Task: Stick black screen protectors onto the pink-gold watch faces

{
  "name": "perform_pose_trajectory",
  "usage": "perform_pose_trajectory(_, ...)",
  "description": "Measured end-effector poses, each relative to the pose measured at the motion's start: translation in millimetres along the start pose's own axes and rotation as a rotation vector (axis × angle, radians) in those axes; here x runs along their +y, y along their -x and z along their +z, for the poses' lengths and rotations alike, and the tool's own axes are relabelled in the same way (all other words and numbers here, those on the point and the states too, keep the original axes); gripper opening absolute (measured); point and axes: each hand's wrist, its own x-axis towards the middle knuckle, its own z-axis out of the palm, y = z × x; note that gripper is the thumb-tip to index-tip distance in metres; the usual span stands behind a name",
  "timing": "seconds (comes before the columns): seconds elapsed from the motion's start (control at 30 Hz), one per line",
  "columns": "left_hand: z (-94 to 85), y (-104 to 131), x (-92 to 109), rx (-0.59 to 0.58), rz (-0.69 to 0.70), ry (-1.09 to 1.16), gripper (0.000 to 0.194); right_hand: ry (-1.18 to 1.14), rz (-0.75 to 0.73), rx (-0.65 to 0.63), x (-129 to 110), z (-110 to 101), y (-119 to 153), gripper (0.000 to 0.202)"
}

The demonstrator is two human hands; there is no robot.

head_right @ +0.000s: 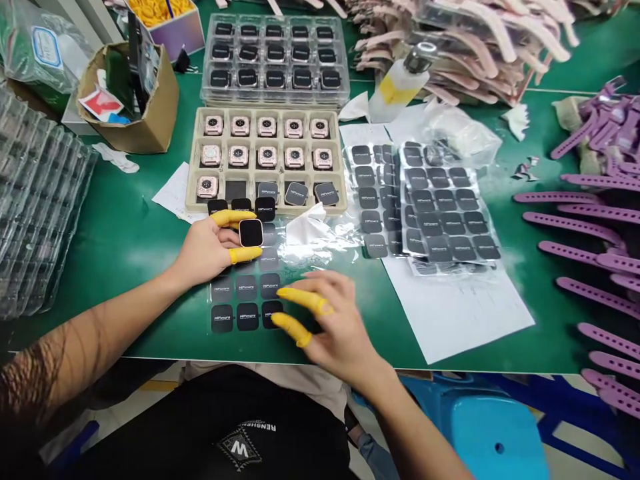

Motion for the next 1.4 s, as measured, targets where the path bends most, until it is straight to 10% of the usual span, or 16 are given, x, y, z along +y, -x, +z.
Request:
perform_pose_trajectory(0.4,-5.5,-4.8,-1.9,-0.059,0.027,0.055,0.066,-0.062,0.05,0.051,-1.5,21.1,-19.1,0.008)
perform_pose_trajectory(0.63,-0.7,3.5,1.4,-0.038,-0.026,0.07,0.068,-0.417,0.017,0.184,-16.9,-17.0,-15.2,0.016)
perform_pose_trajectory(0.8,11.4,19.0,12.7,-0.012,-0.162,0.027,0.057,-0.862,0.254,-0.115,-8.0,-43.0,-78.1,0.031)
perform_pose_trajectory(1.03,14.7,18.8,11.4,0.001,-0.169,0.023,0.062,-0.924,0.679,-0.118,11.0,2.6,-115.8,0.05)
perform_pose_trajectory(1.4,14.9,20.3,5.2,-0.008,-0.107,-0.063,0.063,-0.916,0.756,-0.145,14.8,22.6,-99.2,0.046)
